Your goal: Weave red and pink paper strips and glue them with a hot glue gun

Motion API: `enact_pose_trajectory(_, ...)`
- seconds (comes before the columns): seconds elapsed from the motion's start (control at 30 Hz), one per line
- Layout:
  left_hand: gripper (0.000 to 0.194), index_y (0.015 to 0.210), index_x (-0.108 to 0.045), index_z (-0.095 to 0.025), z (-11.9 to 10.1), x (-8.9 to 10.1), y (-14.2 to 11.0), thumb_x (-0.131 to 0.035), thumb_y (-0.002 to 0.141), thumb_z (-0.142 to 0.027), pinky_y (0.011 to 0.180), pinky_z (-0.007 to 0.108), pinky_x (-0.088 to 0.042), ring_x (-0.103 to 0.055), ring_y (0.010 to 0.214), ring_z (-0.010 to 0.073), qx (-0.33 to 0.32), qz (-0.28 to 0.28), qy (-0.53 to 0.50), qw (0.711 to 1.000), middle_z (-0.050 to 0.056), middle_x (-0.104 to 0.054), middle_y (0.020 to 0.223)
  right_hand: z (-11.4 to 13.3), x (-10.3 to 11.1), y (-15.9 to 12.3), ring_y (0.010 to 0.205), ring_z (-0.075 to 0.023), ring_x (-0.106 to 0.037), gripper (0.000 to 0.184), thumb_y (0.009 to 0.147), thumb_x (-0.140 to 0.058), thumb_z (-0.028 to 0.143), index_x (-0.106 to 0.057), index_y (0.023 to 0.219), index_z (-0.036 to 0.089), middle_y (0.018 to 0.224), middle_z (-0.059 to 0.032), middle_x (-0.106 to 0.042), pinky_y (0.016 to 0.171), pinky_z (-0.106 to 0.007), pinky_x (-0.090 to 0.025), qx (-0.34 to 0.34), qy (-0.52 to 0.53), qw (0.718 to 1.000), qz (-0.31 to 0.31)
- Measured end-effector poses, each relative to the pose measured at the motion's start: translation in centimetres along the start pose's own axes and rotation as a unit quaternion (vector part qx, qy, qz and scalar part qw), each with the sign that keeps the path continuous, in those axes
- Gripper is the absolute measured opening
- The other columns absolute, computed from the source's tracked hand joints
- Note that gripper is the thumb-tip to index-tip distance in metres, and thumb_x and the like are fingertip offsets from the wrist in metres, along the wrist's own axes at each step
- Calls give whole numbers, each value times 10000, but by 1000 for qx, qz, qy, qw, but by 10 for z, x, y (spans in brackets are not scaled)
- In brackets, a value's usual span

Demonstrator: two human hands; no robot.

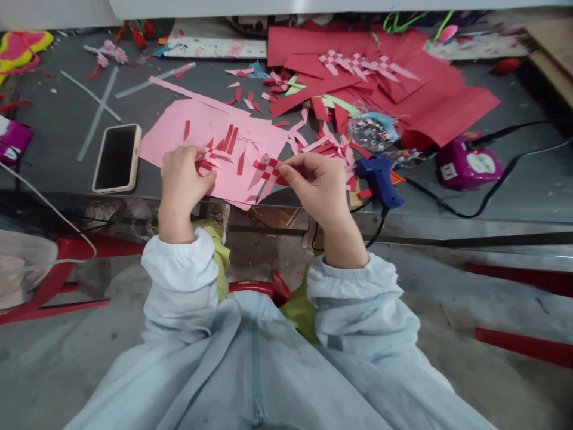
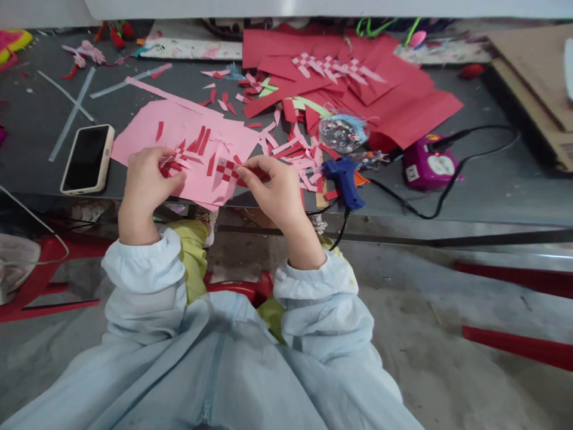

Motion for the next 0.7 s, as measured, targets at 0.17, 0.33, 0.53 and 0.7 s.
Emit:
enact_pose_trajectory(0.17, 504, 1082, -674, -274, 13, -7, 5, -713, 613, -94, 1132, 587, -309, -507, 1275, 413, 8, -26, -53, 998, 111, -664, 1280, -2, 0, -1, 582, -124, -566, 491, 862, -610, 659, -695, 759, 186, 663, -20, -666, 586, -279, -473, -5, -11, 1000, 0)
enact_pose_trajectory(0.33, 458, 1078, -687, -263, 15, -7, 7, -652, 660, -79, 1128, 644, -237, -496, 1288, 432, 33, -27, -47, 998, 128, -681, 1280, -2, 0, -1, 577, -117, -568, 483, 865, -612, 653, -691, 763, 188, 658, -14, -663, 574, -272, -469, -3, -3, 1000, 4)
enact_pose_trajectory(0.53, 216, 996, -717, -220, 10, -6, 13, -638, 795, -224, 1109, 677, -190, -538, 1215, 433, 40, -20, -30, 999, 157, -713, 1207, -9, 3, 1, 578, -114, -582, 447, 875, -624, 622, -676, 769, 191, 666, -10, -658, 549, -271, -456, -1, 14, 1000, 8)
enact_pose_trajectory(0.7, 49, 818, -674, -226, 17, 0, 17, -638, 799, -252, 1165, 592, -187, -575, 1178, 356, 51, -75, -99, 991, 103, -740, 985, -15, 12, 3, 559, -114, -574, 431, 873, -629, 619, -671, 767, 202, 653, -6, -656, 515, -271, -448, -8, 21, 1000, -9)
Point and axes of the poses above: each hand's wrist, its own y-axis towards the middle knuckle, its own x-axis out of the back of the hand, z = x × y, the point moved 9 cm from there along y, towards the middle knuckle
